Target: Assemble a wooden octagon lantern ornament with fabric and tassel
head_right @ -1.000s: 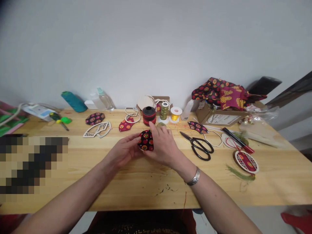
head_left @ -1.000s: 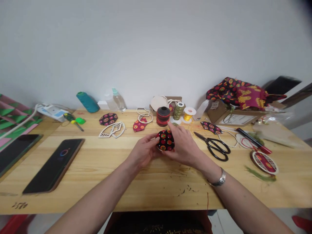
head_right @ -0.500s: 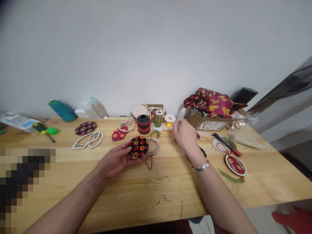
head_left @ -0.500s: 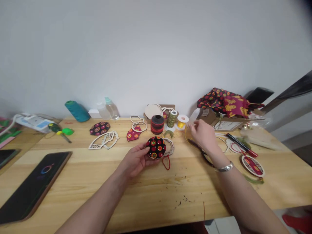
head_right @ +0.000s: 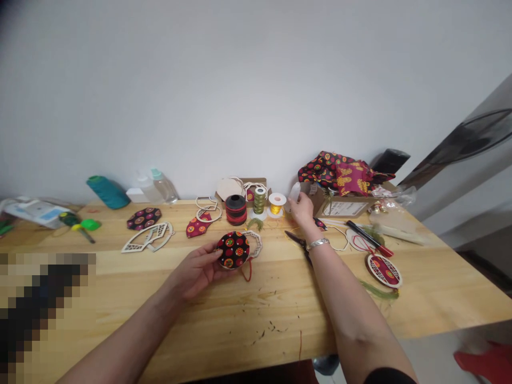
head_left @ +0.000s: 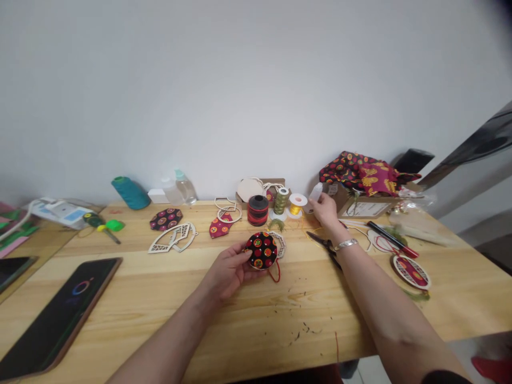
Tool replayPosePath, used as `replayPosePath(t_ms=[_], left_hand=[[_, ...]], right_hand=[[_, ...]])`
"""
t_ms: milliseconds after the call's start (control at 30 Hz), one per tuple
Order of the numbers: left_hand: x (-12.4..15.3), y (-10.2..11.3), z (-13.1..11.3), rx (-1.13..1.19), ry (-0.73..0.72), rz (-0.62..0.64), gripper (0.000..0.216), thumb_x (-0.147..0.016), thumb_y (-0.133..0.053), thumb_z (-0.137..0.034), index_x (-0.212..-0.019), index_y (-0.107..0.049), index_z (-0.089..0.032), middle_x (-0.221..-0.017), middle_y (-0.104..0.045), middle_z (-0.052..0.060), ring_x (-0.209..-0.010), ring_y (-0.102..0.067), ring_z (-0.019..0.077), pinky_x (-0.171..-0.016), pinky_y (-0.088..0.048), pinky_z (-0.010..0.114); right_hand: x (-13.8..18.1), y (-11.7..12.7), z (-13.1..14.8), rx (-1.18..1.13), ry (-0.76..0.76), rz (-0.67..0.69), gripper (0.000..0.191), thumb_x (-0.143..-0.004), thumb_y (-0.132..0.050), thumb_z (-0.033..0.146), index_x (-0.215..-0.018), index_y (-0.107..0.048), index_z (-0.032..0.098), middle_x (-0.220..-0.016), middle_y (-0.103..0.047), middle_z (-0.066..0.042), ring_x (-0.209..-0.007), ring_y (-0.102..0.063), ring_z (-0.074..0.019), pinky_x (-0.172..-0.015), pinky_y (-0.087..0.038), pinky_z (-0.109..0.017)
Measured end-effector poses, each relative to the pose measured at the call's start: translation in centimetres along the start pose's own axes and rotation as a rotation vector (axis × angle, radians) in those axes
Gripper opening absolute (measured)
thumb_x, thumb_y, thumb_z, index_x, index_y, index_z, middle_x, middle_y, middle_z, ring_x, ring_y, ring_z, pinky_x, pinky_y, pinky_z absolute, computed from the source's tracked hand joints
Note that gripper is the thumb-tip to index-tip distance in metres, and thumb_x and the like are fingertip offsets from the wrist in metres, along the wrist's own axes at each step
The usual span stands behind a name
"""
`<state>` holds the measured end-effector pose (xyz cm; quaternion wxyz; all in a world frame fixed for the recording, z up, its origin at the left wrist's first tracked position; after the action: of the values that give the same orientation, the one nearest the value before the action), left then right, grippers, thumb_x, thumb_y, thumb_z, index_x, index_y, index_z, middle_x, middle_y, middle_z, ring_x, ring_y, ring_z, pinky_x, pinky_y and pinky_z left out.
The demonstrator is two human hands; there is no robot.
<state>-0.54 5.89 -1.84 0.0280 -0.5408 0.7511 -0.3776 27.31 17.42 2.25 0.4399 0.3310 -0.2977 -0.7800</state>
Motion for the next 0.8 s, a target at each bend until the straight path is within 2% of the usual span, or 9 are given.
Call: replayPosePath(t_ms=[133, 200, 300, 400, 433, 533, 600, 733, 800], left_hand=[[0.0, -0.1, -0.2, -0.005, -0.027, -0.002, 0.04, -0.075, -0.062, -0.005, -0.114, -0.057, -0.011, -0.105, -0.07, 0.018, -0.087, -0.07, 0.0292, -0.078, -0.055, 0.045], [0.1, -0.3, -0.2, 0.005, -0.029, 0.02, 0.041, -0.073, -0.063, -0.005, -0.113, -0.058, -0.012, -0.105, -0.07, 0.017, -0.089, -0.069, 0.0293, -0.08, -0.054, 0.045], [0.2, -0.6, -0.1, 0.02, -0.036, 0.049, 0.041, -0.072, -0.064, -0.006, -0.113, -0.06, -0.012, -0.104, -0.07, 0.016, -0.089, -0.069, 0.0288, -0.082, -0.053, 0.045], [0.2, -0.5, 0.0, 0.038, -0.05, 0.027, 0.039, -0.073, -0.062, -0.005, -0.111, -0.06, -0.011, -0.102, -0.071, 0.016, -0.087, -0.07, 0.0287, -0.081, -0.053, 0.047], [0.2, -0.4, 0.0, 0.045, -0.056, 0.018, 0.038, -0.073, -0.061, -0.005, -0.111, -0.061, -0.011, -0.101, -0.071, 0.016, -0.086, -0.07, 0.0286, -0.081, -0.053, 0.047], [0.0, -0.2, 0.0, 0.06, -0.064, 0.005, 0.034, -0.076, -0.06, -0.007, -0.11, -0.061, -0.011, -0.1, -0.071, 0.016, -0.086, -0.07, 0.0287, -0.08, -0.053, 0.048], [-0.1, -0.2, 0.0, 0.062, -0.06, 0.008, 0.033, -0.077, -0.06, -0.008, -0.109, -0.061, -0.011, -0.1, -0.071, 0.016, -0.086, -0.069, 0.029, -0.078, -0.054, 0.047], [-0.1, -0.2, -0.2, 0.063, -0.059, 0.006, 0.033, -0.075, -0.063, -0.006, -0.107, -0.064, -0.012, -0.097, -0.072, 0.014, -0.082, -0.07, 0.0261, -0.075, -0.055, 0.042], [0.0, -0.4, -0.4, 0.067, -0.066, 0.026, 0.032, -0.074, -0.064, -0.006, -0.105, -0.065, -0.013, -0.096, -0.073, 0.012, -0.08, -0.07, 0.0237, -0.074, -0.056, 0.039]], right_hand=[[2.3, 2.5, 2.3, 0.037, 0.11, -0.027, 0.031, -0.08, -0.051, 0.022, -0.106, -0.059, 0.007, -0.107, -0.065, -0.021, -0.103, -0.057, -0.0312, -0.088, -0.043, -0.042], [4.3, 4.6, 4.8, 0.07, 0.32, -0.125, 0.034, -0.084, -0.047, 0.021, -0.115, -0.055, 0.008, -0.114, -0.06, -0.022, -0.111, -0.052, -0.0334, -0.093, -0.04, -0.048], [7.5, 6.5, 7.0, -0.102, 0.442, -0.129, 0.053, -0.09, -0.04, 0.026, -0.139, -0.03, 0.01, -0.132, -0.049, -0.021, -0.117, -0.05, -0.0301, -0.096, -0.04, -0.048], [10.2, 5.8, 7.9, -0.319, 0.494, 0.043, 0.067, -0.092, -0.037, 0.032, -0.148, -0.004, 0.016, -0.133, -0.049, -0.016, -0.119, -0.051, -0.0262, -0.095, -0.044, -0.047], [11.0, 5.2, 8.0, -0.356, 0.517, 0.116, 0.062, -0.093, -0.036, 0.033, -0.148, -0.01, 0.019, -0.131, -0.051, -0.014, -0.118, -0.051, -0.0255, -0.095, -0.045, -0.047], [12.7, 3.6, 8.1, -0.47, 0.536, 0.305, 0.038, -0.094, -0.036, 0.035, -0.129, -0.048, 0.026, -0.125, -0.058, -0.008, -0.116, -0.054, -0.0242, -0.098, -0.043, -0.047], [13.1, 3.2, 7.9, -0.607, 0.441, 0.386, 0.035, -0.094, -0.036, 0.038, -0.122, -0.054, 0.028, -0.116, -0.063, -0.007, -0.109, -0.058, -0.0237, -0.09, -0.049, -0.044], [14.0, 2.7, 8.7, -0.875, 0.219, 0.69, 0.048, -0.095, -0.026, 0.041, -0.14, -0.033, 0.027, -0.094, -0.067, -0.009, -0.079, -0.066, -0.0227, -0.061, -0.056, -0.039], [14.5, 3.0, 9.6, -0.941, 0.214, 0.813, 0.055, -0.093, -0.02, 0.037, -0.146, -0.017, 0.024, -0.101, -0.066, -0.012, -0.08, -0.066, -0.0241, -0.053, -0.055, -0.037]])
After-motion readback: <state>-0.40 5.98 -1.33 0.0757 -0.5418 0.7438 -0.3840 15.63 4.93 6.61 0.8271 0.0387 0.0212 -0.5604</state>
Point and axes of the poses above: each hand's wrist, its own x-axis away from the middle knuckle, its own y-axis out of the back of the hand, z = x × y, the point moved 6 cm from there along -x, towards the middle knuckle
